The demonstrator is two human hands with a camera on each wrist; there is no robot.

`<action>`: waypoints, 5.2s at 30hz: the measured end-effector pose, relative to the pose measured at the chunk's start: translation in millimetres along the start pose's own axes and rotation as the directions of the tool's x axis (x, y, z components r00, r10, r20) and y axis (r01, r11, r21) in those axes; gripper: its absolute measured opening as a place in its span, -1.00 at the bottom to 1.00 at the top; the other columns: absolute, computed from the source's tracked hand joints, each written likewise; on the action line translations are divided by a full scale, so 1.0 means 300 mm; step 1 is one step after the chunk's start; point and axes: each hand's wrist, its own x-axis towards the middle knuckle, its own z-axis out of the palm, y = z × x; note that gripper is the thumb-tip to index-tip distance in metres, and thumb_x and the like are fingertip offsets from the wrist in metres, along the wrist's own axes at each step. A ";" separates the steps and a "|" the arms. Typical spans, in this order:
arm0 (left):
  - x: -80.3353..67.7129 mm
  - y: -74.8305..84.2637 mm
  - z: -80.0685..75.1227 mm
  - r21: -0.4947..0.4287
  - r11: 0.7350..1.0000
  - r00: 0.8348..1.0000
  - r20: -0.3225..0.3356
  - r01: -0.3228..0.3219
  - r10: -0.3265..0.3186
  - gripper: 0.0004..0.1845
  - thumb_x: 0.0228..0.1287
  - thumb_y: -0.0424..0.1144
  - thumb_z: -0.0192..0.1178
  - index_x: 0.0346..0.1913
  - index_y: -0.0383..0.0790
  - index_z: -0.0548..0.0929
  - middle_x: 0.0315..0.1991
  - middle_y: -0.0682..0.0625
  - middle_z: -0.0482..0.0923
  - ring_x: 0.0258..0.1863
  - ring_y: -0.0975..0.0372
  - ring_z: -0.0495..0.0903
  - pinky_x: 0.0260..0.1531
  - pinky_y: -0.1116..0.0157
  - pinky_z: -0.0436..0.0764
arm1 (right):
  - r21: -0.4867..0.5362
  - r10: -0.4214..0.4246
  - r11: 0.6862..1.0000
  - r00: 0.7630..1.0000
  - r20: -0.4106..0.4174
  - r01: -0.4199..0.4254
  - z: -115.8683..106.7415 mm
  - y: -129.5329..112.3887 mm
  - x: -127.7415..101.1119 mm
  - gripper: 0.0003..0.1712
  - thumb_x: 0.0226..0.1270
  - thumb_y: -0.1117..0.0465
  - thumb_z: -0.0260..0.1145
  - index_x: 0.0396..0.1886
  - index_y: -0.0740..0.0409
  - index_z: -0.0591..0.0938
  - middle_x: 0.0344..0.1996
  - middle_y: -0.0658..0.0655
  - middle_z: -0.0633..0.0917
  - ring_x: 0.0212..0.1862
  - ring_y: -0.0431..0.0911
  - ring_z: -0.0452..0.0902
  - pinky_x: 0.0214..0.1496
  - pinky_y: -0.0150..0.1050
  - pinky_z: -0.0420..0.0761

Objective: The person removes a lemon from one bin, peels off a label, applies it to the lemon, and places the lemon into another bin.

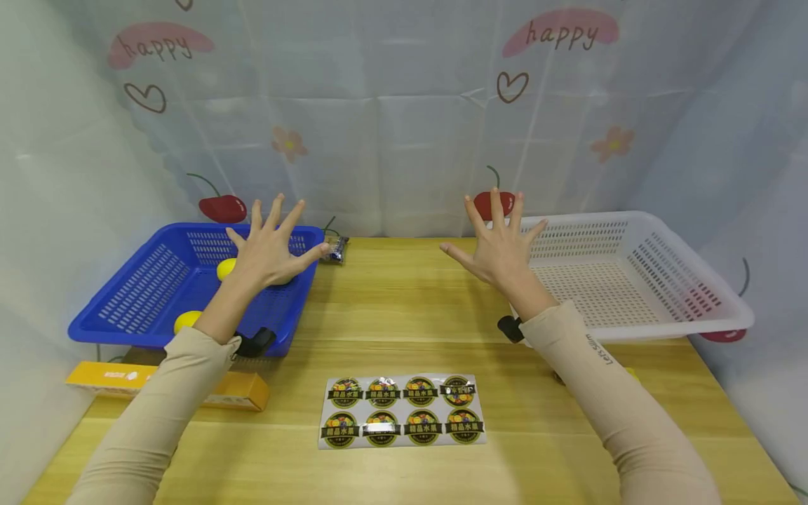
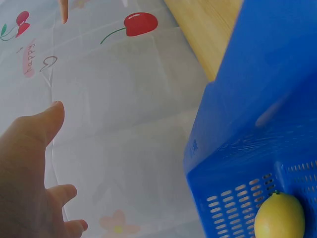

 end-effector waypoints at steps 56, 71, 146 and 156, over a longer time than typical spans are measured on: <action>0.028 -0.619 0.078 -0.457 0.655 0.758 0.584 0.602 -0.290 -0.10 0.23 -0.05 0.24 0.46 -0.30 -0.01 0.39 -0.49 -0.16 0.28 -0.39 0.05 0.05 -0.15 0.46 | 0.958 -0.440 0.164 0.852 0.284 -0.235 0.338 -0.761 0.036 -0.05 0.31 0.22 0.24 0.52 0.01 -0.12 0.24 0.44 0.31 0.17 0.18 0.43 0.03 0.15 0.54; 0.039 -0.638 0.149 -0.463 0.645 0.769 0.545 0.608 -0.334 -0.06 0.23 -0.14 0.22 0.45 -0.42 -0.14 0.40 -0.47 -0.12 0.32 -0.31 0.06 0.16 -0.13 0.36 | 0.974 -0.463 0.147 0.857 0.224 -0.175 0.375 -0.760 0.022 -0.07 0.33 0.20 0.22 0.52 0.01 -0.13 0.29 0.41 0.26 0.27 0.18 0.32 0.00 0.09 0.57; -0.028 0.175 0.127 -0.785 0.614 0.951 0.120 -0.084 0.283 -0.33 0.00 -0.26 0.39 0.23 -0.26 0.40 0.12 -0.19 0.40 -0.01 -0.01 0.46 -0.14 0.12 0.58 | 0.659 -0.412 0.719 0.900 0.145 0.223 0.248 -0.098 -0.385 -0.38 0.19 0.20 0.37 0.21 0.36 0.43 -0.07 0.35 0.58 -0.13 0.13 0.55 -0.18 -0.06 0.62; -0.028 0.248 0.338 -0.792 0.611 0.932 0.205 -0.021 0.298 -0.30 -0.08 -0.29 0.43 0.23 -0.26 0.45 0.11 -0.16 0.46 -0.02 0.01 0.46 -0.10 0.18 0.53 | 0.611 -0.360 0.776 0.906 0.222 0.158 0.259 -0.057 -0.468 -0.34 0.07 0.08 0.45 0.14 0.28 0.51 -0.15 0.23 0.56 -0.14 0.04 0.52 -0.18 -0.11 0.59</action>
